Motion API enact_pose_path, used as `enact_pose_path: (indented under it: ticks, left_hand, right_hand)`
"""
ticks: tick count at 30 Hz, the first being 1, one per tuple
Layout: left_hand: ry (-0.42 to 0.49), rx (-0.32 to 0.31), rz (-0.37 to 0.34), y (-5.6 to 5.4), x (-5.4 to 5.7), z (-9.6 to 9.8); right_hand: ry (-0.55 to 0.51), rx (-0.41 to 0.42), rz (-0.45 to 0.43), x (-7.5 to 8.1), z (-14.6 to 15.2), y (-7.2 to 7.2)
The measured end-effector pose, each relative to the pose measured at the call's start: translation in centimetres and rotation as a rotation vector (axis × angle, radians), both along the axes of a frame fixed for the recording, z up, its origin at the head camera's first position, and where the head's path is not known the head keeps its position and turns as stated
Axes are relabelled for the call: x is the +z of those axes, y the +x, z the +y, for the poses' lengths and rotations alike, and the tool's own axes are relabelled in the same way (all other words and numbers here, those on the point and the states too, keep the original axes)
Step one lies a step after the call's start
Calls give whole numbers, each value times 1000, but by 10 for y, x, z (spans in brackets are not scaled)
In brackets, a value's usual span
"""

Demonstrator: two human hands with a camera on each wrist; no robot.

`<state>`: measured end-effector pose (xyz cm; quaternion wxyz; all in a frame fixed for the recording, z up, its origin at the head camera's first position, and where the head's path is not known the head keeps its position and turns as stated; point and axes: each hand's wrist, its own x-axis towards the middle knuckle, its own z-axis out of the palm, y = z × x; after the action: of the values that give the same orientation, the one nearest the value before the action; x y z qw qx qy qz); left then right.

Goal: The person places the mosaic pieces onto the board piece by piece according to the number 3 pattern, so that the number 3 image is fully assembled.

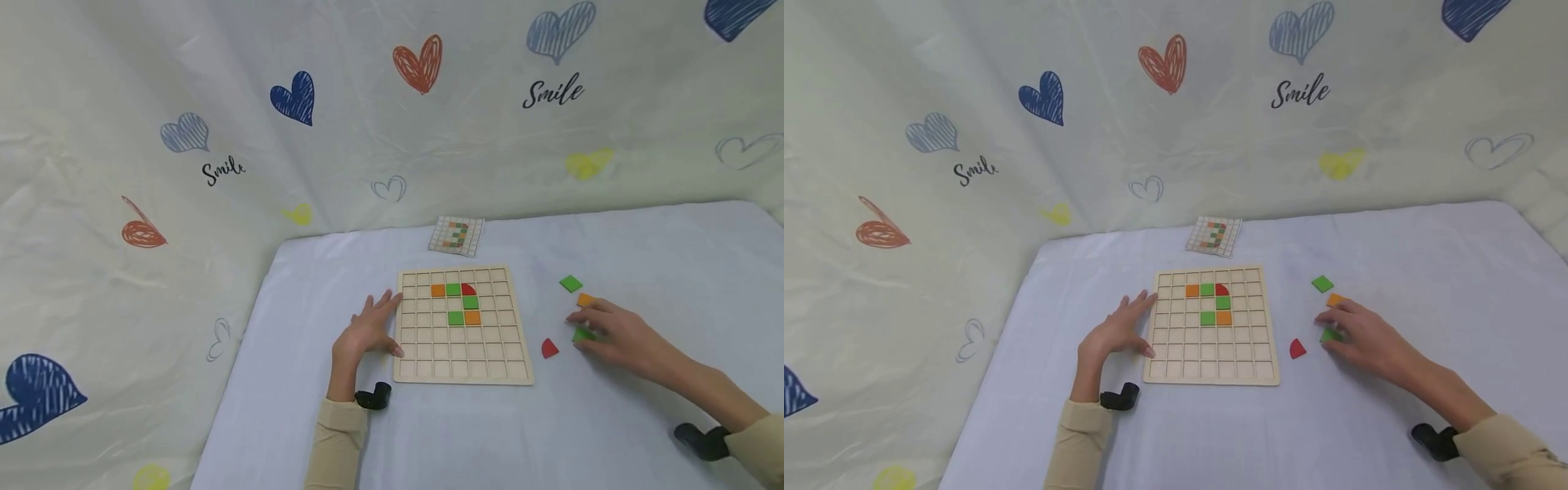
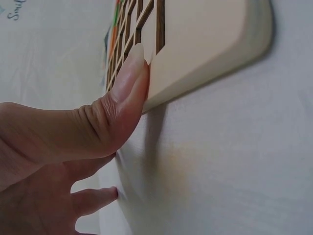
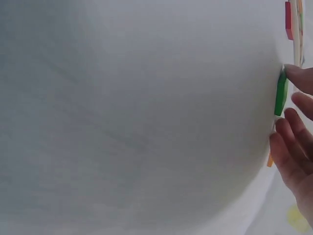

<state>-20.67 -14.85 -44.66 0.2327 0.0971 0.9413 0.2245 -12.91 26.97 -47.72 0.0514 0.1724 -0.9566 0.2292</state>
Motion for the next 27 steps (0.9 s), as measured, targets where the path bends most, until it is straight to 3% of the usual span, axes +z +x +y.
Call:
enact_pose_path:
  ticks: [7,12,17,27]
  left_hand:
    - [-12,-3,5,-2,2,0]
    - [-3,1,1,-2,2,1]
    - [7,13,-7,-1,1,0]
    - [0,17,-15,-2,-1,-1]
  right_hand:
    - [-6,-22,20,-2,1,0]
    - [11,-87,-85,1,0,-2]
    - [-11,-129,-119,2,0,-3]
    - [-68,-58,-3,0,2,-6]
